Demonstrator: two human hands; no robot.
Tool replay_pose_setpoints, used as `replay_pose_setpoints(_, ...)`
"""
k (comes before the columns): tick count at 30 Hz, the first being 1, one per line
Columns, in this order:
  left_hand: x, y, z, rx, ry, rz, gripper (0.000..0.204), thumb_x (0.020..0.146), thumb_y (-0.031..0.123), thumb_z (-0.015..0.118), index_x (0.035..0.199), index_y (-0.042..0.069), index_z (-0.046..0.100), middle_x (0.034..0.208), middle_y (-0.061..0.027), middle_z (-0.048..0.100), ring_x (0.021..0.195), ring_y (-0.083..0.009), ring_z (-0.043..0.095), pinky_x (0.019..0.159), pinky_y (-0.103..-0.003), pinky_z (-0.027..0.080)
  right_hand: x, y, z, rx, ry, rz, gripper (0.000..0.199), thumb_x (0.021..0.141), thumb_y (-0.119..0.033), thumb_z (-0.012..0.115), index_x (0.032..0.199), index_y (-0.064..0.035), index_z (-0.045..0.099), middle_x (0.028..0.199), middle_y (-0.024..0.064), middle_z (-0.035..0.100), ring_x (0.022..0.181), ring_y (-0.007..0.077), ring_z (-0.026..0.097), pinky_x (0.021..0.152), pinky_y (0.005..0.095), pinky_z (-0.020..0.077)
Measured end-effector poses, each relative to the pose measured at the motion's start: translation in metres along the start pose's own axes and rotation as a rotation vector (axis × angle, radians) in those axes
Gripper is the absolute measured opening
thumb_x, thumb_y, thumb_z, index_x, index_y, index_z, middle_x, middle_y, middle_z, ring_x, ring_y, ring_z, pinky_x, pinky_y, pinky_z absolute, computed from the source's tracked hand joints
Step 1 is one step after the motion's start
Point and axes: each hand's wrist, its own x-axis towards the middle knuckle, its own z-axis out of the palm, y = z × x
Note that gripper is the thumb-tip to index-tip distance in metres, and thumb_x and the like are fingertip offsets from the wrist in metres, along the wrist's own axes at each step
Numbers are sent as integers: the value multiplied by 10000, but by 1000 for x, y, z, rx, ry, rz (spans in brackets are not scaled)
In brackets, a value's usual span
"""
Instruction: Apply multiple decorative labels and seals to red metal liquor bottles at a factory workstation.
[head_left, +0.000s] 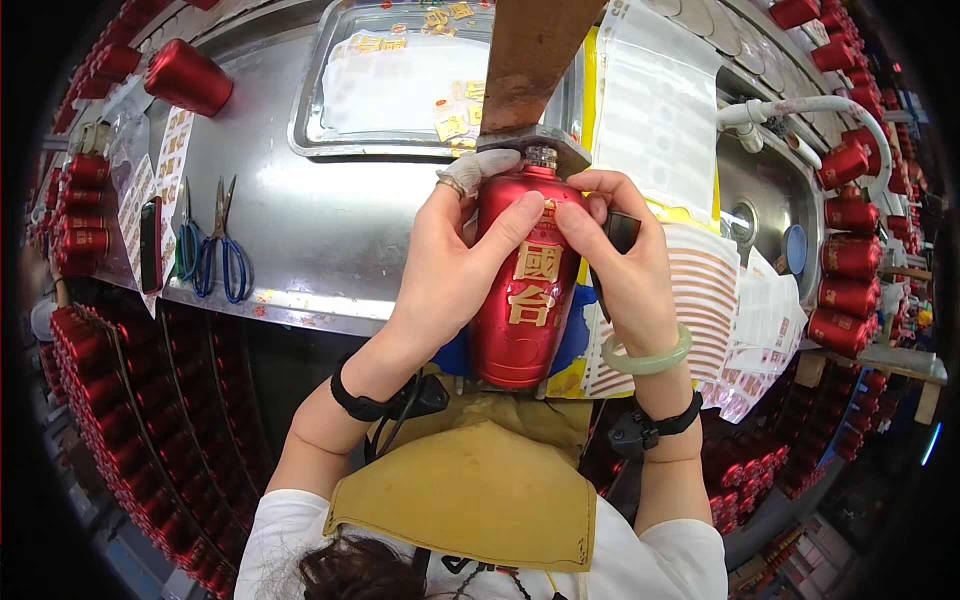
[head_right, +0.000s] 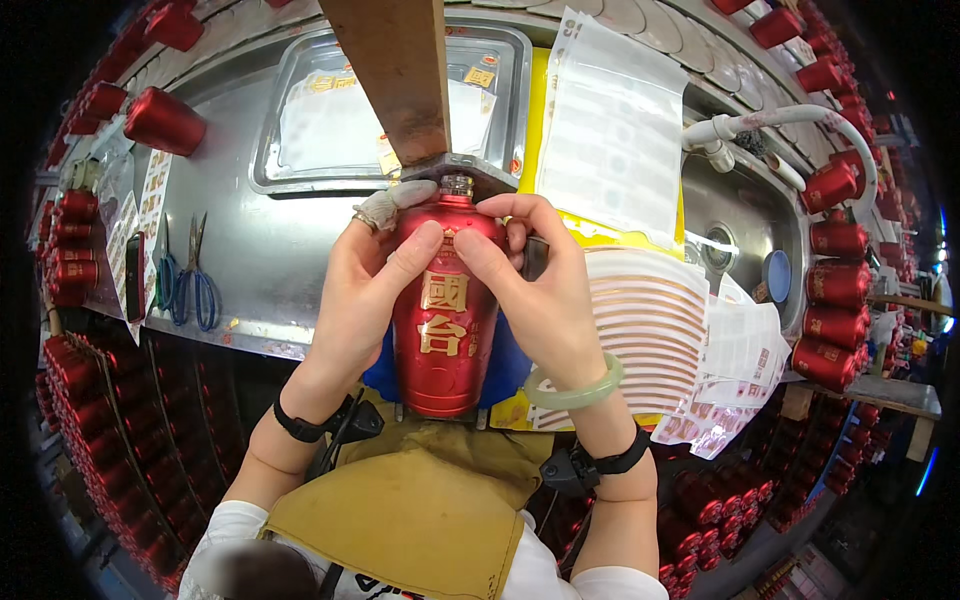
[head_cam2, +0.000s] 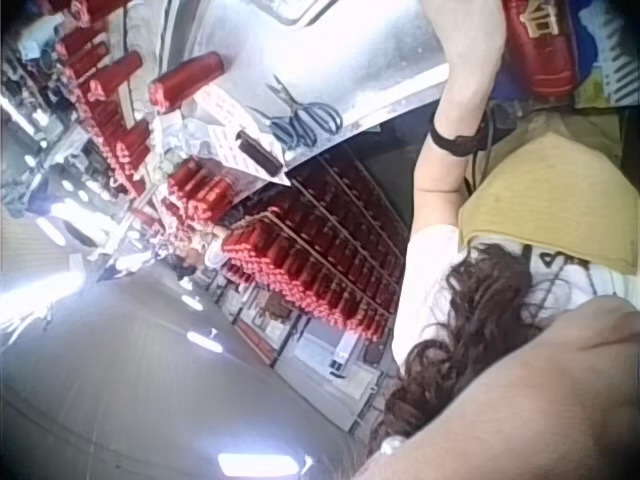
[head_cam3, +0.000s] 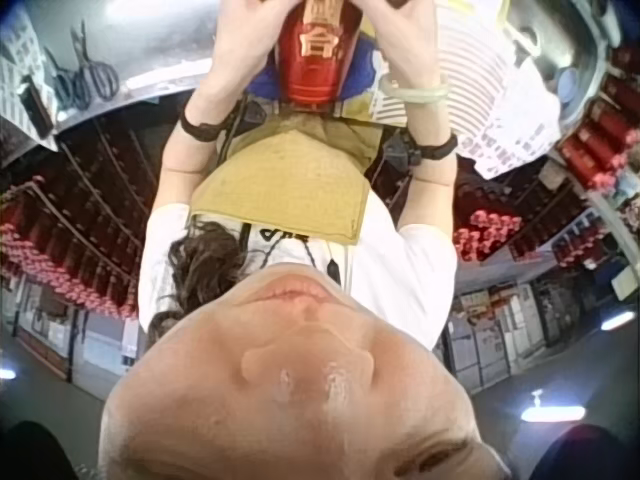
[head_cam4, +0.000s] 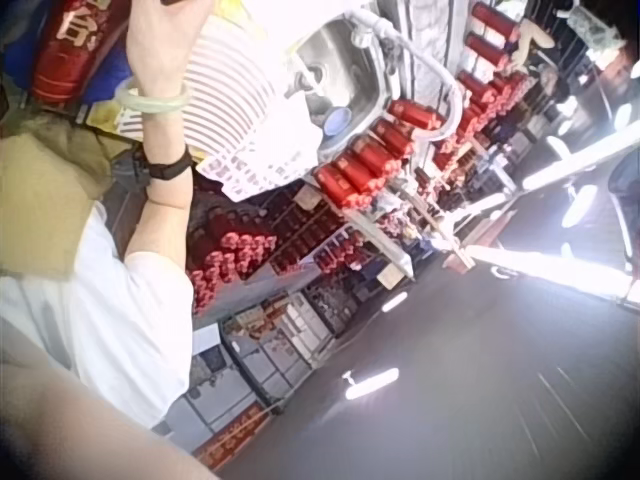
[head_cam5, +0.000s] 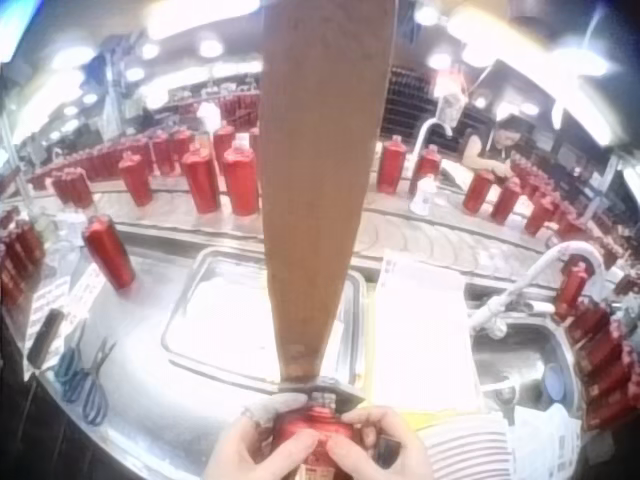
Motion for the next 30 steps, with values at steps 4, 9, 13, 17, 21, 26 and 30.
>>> replay_pose_setpoints(4,0,-3,0,-8,-3,17,455,987,166,710,1357,-27,528,1241,-130,644,1113,-156,625,968,-316,523,1,0,-1,-14,-5,13,292,916,-138,789,1154,-46,646,883,-73,398,801,25,416,708,167,364)
replay_pose_setpoints(9,1,-3,0,-11,-10,21,441,999,160,693,1357,-31,522,1248,-127,639,1106,-155,625,969,-317,522,2,2,-2,16,-12,4,294,918,-138,790,1159,-52,645,890,-71,398,772,18,419,676,163,369)
replay_pose_setpoints(13,0,-2,4,-103,-4,-2,427,992,166,703,1334,-30,538,1225,-130,650,1088,-161,635,956,-318,523,1,-3,-2,19,-20,46,300,923,-136,787,1166,-44,638,899,-68,397,786,19,426,691,165,382)
replay_pose_setpoints(17,2,-5,5,167,27,123,413,978,180,717,1293,-38,563,1180,-136,671,1074,-170,643,938,-326,521,0,0,-2,4,-14,2,298,926,-129,782,1170,-42,636,899,-67,396,816,23,427,722,170,387)
replay_pose_setpoints(21,1,-4,5,152,22,126,416,983,177,709,1301,-44,555,1191,-143,668,1077,-171,638,948,-325,516,1,1,-1,48,-22,0,291,927,-129,778,1169,-46,638,899,-65,395,815,25,415,725,169,381)
replay_pose_setpoints(26,2,-5,5,129,26,110,420,992,168,693,1319,-47,543,1195,-142,666,1085,-166,632,951,-323,514,3,3,-3,15,-23,10,300,920,-128,784,1166,-38,636,902,-64,391,815,31,404,734,165,370)
replay_pose_setpoints(30,2,-3,4,114,21,98,430,996,181,691,1325,-49,539,1207,-143,662,1085,-164,630,949,-323,512,2,3,-1,46,-22,7,300,920,-127,783,1166,-39,637,895,-65,390,815,31,404,732,165,366)
